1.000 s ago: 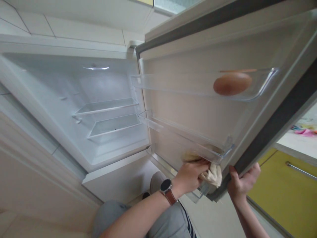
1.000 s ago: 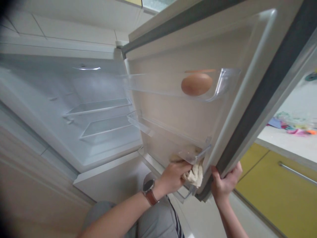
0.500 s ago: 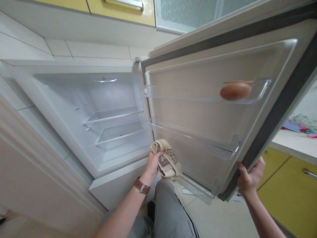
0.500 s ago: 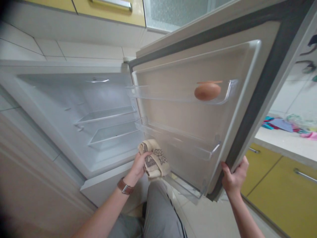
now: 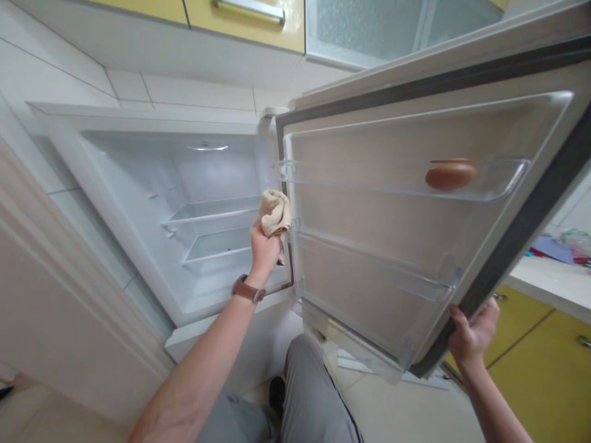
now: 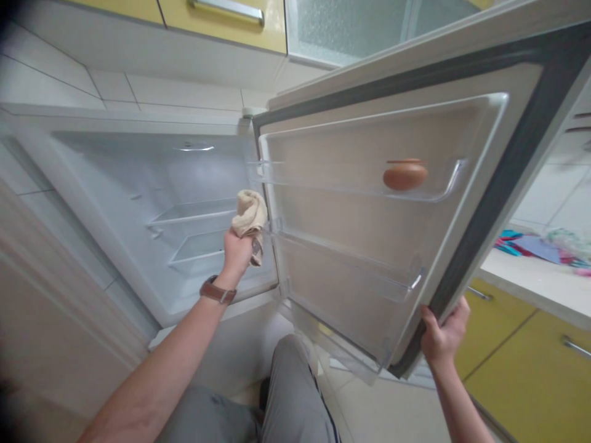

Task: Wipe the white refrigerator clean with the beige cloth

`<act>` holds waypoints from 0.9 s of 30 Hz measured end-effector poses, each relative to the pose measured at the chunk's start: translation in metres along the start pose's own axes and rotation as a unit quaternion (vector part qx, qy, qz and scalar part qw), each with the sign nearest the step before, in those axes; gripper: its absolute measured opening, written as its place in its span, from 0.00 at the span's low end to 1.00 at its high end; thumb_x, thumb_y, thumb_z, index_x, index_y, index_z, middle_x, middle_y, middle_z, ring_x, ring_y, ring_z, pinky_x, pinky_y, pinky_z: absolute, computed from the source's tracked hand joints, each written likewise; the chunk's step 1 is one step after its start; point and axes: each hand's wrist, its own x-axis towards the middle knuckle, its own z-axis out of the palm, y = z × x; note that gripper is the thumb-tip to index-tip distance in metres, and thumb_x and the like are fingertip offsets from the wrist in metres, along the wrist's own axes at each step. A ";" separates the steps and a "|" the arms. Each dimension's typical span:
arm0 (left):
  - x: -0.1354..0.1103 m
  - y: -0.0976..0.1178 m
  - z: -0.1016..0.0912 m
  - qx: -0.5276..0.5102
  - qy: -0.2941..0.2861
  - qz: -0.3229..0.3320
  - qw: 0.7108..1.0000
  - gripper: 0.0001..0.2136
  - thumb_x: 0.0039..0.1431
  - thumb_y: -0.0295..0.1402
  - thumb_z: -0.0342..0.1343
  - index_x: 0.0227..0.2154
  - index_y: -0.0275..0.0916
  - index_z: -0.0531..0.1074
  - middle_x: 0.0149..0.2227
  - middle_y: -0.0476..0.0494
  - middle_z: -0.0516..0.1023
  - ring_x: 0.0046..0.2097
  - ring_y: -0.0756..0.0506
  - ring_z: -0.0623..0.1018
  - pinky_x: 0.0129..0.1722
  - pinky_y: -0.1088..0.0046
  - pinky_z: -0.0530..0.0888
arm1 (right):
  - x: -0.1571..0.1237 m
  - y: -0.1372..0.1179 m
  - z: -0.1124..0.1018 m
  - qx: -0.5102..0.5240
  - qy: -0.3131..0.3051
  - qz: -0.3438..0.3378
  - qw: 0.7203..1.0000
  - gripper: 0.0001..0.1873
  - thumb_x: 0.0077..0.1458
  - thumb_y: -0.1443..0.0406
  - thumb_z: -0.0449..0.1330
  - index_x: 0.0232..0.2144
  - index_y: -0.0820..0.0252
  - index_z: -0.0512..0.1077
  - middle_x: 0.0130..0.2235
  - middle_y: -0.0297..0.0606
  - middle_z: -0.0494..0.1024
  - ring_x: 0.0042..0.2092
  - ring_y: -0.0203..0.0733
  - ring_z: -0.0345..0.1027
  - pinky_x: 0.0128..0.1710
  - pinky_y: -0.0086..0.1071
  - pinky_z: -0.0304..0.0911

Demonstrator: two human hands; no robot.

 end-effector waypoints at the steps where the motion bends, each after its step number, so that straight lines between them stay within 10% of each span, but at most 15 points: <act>1: 0.004 -0.002 0.006 0.013 -0.018 0.001 1.000 0.14 0.49 0.29 0.63 0.42 0.37 0.79 0.46 0.41 0.82 0.52 0.43 0.79 0.59 0.67 0.70 | -0.001 -0.003 0.000 0.002 0.002 -0.002 1.000 0.44 0.45 0.42 0.64 0.58 0.62 0.67 0.46 0.41 0.67 0.46 0.50 0.60 0.52 0.49 0.57; 10: 0.016 -0.033 0.018 -0.070 -0.020 -0.315 0.946 0.12 0.48 0.38 0.60 0.31 0.34 0.75 0.25 0.45 0.76 0.27 0.45 0.77 0.29 0.69 0.75 | -0.007 -0.018 -0.001 -0.025 0.007 0.002 1.000 0.47 0.46 0.40 0.63 0.60 0.64 0.67 0.47 0.43 0.67 0.46 0.52 0.60 0.50 0.46 0.56; 27: 0.020 -0.026 0.019 0.021 0.043 -0.229 0.972 0.11 0.40 0.33 0.60 0.28 0.33 0.77 0.26 0.48 0.77 0.30 0.47 0.76 0.30 0.74 0.70 | -0.007 -0.014 0.000 -0.021 0.007 0.021 1.000 0.49 0.44 0.39 0.63 0.60 0.64 0.66 0.48 0.44 0.68 0.48 0.55 0.62 0.53 0.52 0.57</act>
